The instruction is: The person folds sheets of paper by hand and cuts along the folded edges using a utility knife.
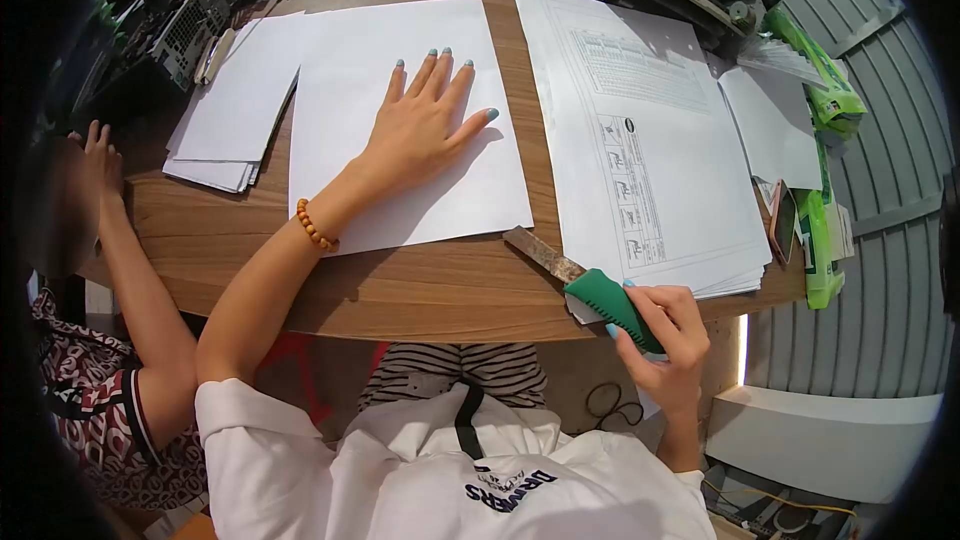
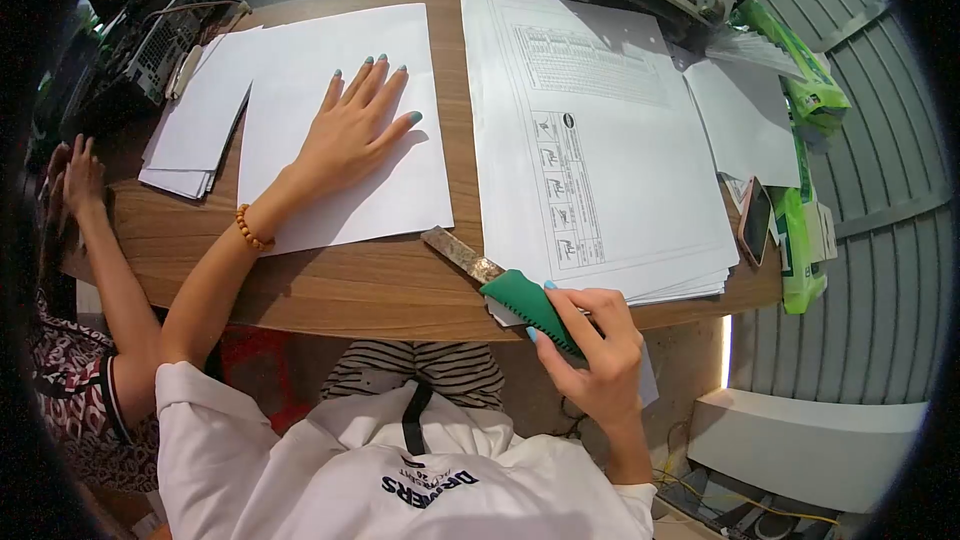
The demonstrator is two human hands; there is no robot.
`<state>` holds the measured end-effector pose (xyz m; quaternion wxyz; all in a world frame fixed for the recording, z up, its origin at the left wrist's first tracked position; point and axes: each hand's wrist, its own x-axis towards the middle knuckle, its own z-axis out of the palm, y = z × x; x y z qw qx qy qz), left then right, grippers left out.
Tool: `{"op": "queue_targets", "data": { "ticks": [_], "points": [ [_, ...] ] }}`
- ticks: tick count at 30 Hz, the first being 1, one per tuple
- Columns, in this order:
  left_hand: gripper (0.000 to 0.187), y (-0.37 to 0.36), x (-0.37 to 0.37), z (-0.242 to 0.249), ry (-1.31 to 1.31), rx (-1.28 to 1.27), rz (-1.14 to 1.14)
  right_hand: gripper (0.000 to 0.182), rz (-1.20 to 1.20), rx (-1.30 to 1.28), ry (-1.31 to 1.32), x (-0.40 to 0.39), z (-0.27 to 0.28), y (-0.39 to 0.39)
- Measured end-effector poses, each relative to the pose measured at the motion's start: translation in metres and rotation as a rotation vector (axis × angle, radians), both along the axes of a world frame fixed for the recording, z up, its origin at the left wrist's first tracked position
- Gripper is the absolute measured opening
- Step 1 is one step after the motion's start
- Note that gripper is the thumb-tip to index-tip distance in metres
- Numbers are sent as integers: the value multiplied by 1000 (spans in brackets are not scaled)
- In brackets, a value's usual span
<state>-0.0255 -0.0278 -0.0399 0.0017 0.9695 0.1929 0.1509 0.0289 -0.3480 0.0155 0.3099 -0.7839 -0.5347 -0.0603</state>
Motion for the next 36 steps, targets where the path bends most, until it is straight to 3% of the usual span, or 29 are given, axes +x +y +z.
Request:
{"op": "queue_targets", "data": {
  "ticks": [4, 8, 11, 14, 36],
  "points": [
    [68, 2, -1, 0, -147, -5, -42, 37, -1, -15, -4, -2, 0, 2],
    [69, -2, -10, 14, -129, -15, -59, 38, -10, 1, 10, -4, 0, 0],
    [72, -9, -18, 31, 140, -76, 53, 39, 6, -4, 2, -3, 0, -3],
    [80, -4, -26, 28, 143, -171, -10, 39, 17, -6, 7, -2, 0, -3],
    [97, -29, -36, 23, 285, -96, -134, 40, -59, -21, -65, -3, -1, 11]
  ]
}}
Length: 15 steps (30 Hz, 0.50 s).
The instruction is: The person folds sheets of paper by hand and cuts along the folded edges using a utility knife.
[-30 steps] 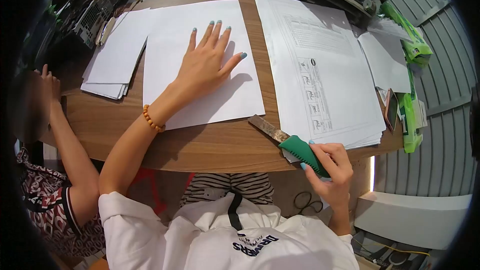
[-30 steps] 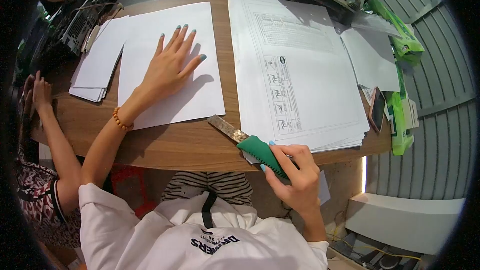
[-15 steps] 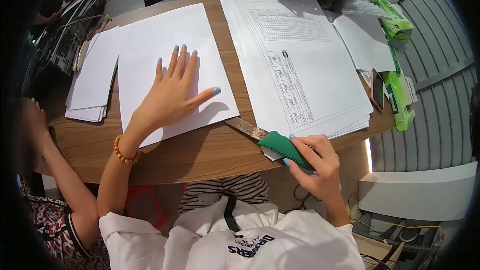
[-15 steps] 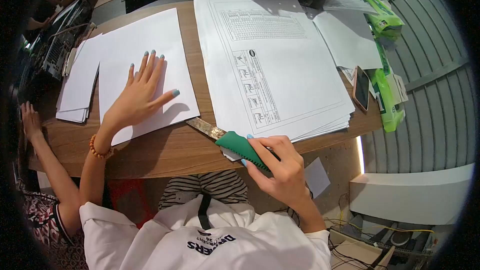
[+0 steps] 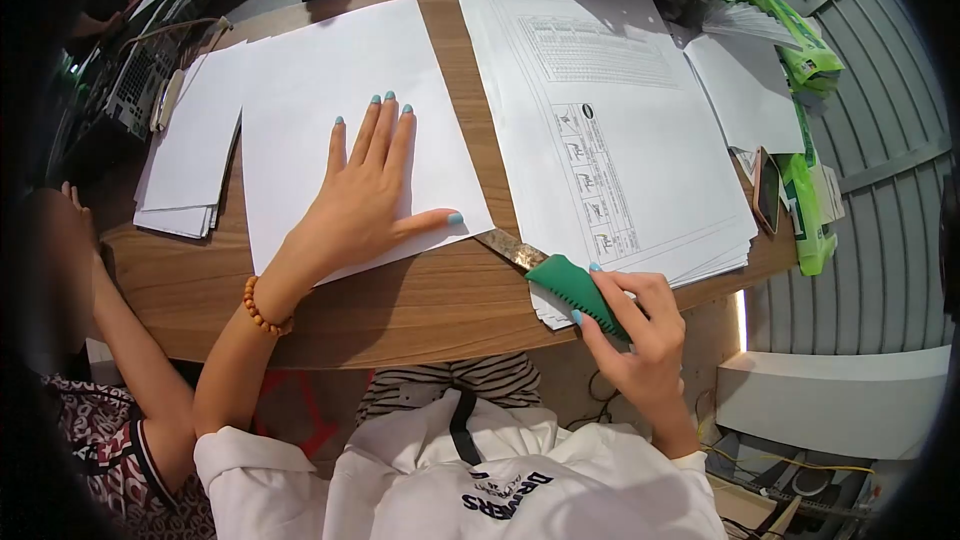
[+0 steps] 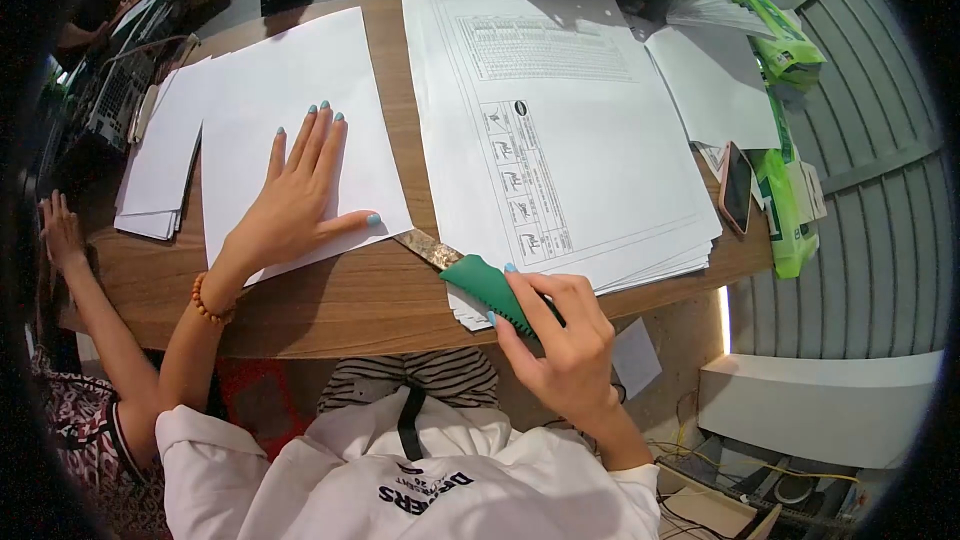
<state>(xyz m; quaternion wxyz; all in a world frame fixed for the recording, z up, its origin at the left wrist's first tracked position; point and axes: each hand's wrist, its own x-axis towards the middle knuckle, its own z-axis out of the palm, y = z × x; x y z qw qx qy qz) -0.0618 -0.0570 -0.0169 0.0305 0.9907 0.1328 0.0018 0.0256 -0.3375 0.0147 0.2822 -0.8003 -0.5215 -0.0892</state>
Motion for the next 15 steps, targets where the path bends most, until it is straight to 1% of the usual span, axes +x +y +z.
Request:
{"op": "queue_targets", "data": {
  "ticks": [10, 15],
  "points": [
    [98, 0, -1, -3, -72, 9, -38, 38, 6, 0, -8, 13, -2, 13],
    [97, 0, -1, -2, -89, 14, -50, 38, 32, 53, -66, 32, -7, 40]
  ]
}}
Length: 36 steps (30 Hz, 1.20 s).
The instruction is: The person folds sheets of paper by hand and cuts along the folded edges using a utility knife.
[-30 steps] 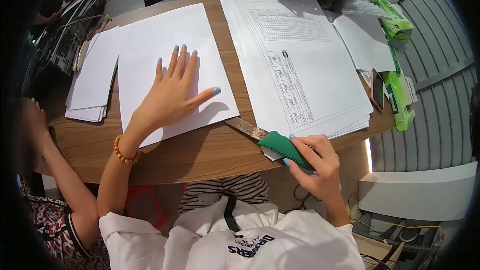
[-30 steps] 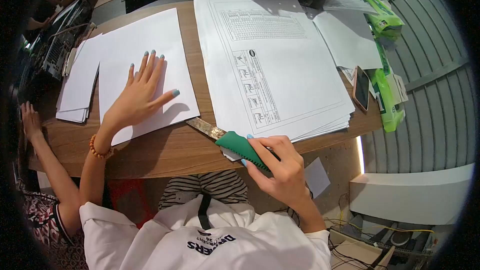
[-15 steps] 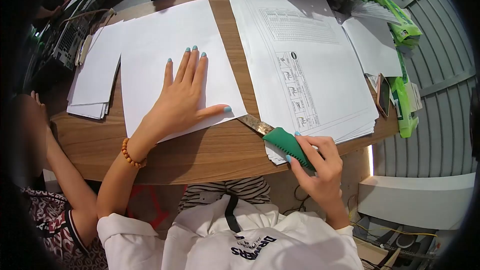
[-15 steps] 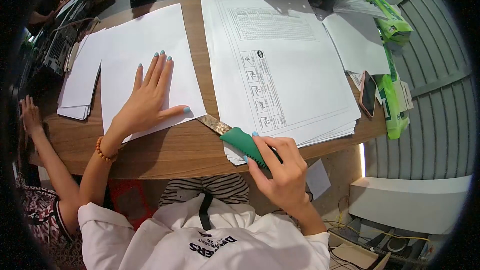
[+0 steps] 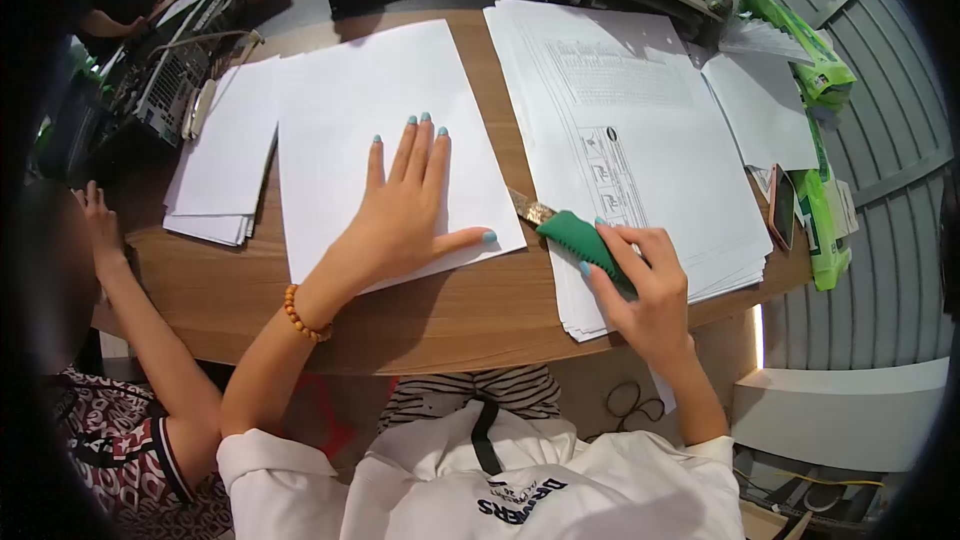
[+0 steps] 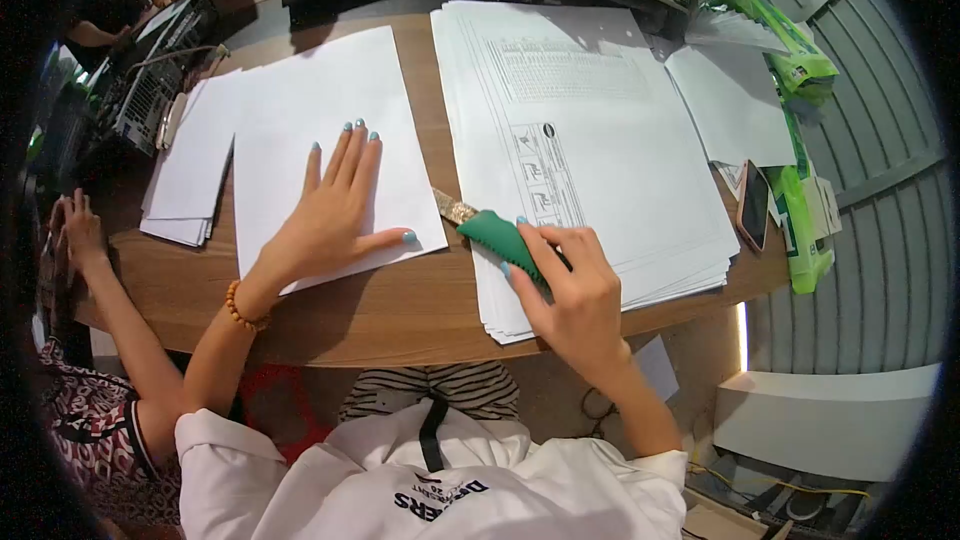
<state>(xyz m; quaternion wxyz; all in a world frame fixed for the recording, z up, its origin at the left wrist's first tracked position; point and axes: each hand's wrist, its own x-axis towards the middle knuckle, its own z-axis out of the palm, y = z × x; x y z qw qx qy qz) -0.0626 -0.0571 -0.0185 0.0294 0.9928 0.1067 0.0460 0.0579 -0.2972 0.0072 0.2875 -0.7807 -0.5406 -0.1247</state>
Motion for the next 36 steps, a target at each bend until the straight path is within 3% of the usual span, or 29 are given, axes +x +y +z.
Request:
{"op": "queue_targets", "data": {
  "ticks": [26, 29, 34, 36],
  "points": [
    [98, 1, 0, -3, -37, 5, -44, 31, -9, 64, -107, 119, -23, 203],
    [99, 4, 0, -12, -166, -9, -79, 28, -124, 100, -74, 125, -25, 215],
    [100, 4, 1, -11, -97, -69, -61, 23, -235, 157, -140, 133, -21, 218],
    [99, 3, 1, -7, -78, -47, -45, 18, -300, 42, -159, 135, -16, 218]
  ]
}}
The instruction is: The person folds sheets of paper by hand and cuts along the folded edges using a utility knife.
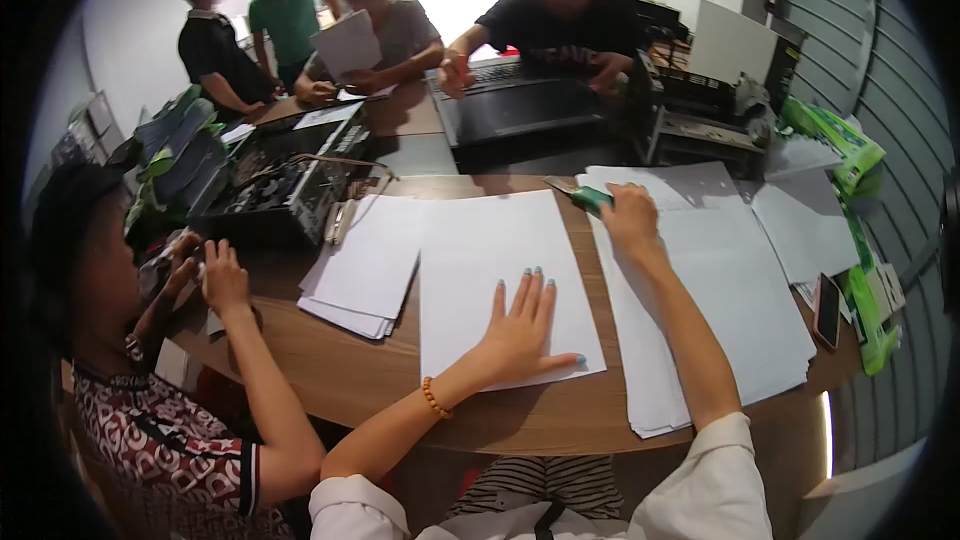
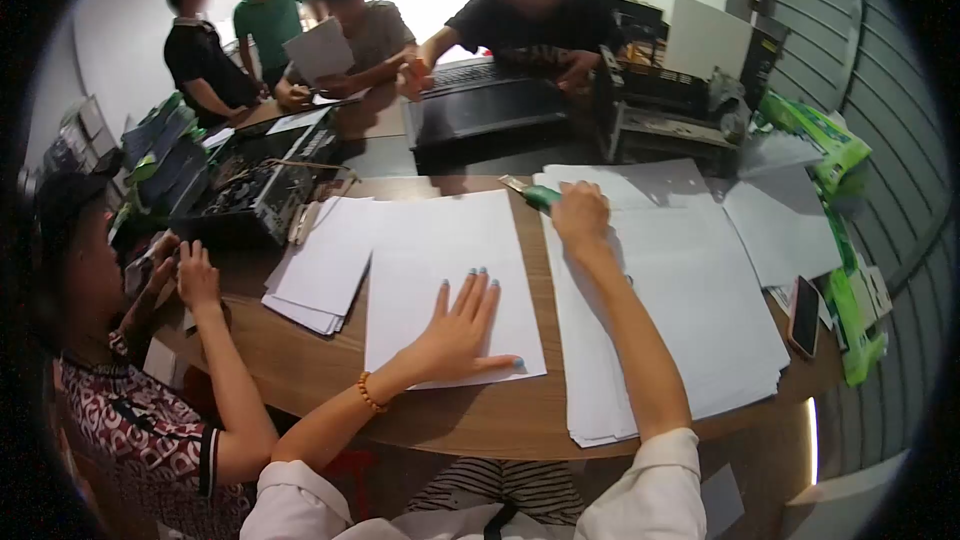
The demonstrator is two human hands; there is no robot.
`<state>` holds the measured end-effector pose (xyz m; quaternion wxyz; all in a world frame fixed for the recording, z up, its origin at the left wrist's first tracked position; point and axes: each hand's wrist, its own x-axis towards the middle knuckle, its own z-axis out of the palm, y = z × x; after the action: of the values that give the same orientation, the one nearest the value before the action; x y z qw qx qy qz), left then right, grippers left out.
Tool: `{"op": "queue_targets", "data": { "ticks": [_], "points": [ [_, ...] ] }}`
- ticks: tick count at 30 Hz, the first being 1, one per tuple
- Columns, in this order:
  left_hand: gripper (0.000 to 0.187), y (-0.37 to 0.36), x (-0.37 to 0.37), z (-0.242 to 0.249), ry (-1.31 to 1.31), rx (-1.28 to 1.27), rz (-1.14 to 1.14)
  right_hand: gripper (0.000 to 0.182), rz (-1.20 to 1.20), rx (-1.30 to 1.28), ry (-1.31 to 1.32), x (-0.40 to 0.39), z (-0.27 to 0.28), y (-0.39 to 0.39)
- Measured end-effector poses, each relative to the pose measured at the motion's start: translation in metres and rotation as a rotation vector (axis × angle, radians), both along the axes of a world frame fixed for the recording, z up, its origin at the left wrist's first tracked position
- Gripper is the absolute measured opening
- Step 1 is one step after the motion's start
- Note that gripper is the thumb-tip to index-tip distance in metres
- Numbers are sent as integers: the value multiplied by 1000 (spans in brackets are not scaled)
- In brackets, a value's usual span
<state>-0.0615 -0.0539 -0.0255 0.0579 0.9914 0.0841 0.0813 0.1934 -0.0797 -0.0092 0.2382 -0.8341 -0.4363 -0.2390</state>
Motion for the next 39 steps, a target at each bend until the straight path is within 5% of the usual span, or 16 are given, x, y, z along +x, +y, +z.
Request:
{"op": "queue_targets", "data": {
  "ticks": [6, 9, 11, 16, 20, 22, 25, 28, 30, 35, 37, 39],
  "points": [
    [100, -1, -1, 0, 1, -35, -13, 14, -35, 219, -259, 7, 21, -15],
    [96, -3, -2, 6, 64, 28, 0, 17, 22, -153, 105, -10, 30, -19],
    [96, -3, -2, 8, 64, 31, -1, 25, 280, -273, 783, -21, 30, -16],
    [96, -3, -2, 7, 55, 25, 1, 48, 438, 118, 1347, -41, 15, -5],
    [98, -3, 0, 6, 76, 11, 6, 38, 475, 27, 1353, -34, 9, 0],
    [100, -2, 0, 4, 73, -8, 9, 30, 496, -91, 1153, -35, 10, 1],
    [98, -2, -2, 3, 53, 41, -7, 20, 680, 39, 1078, -34, -14, 6],
    [98, 1, -1, -1, 9, 28, -25, 21, 635, -3, 1223, -43, 18, -11],
    [96, 7, 5, 6, 53, -88, -13, 20, 648, -21, 1242, -32, 16, -14],
    [94, 80, -1, 29, -760, -226, 421, 23, 517, 130, 1311, -13, 23, -40],
    [91, 106, -18, 37, -857, -516, 397, 24, 585, 197, 1331, -7, 28, -53],
    [87, 115, -23, 36, -662, -1086, 319, 22, 557, 198, 1321, -7, 28, -61]
  ]
}}
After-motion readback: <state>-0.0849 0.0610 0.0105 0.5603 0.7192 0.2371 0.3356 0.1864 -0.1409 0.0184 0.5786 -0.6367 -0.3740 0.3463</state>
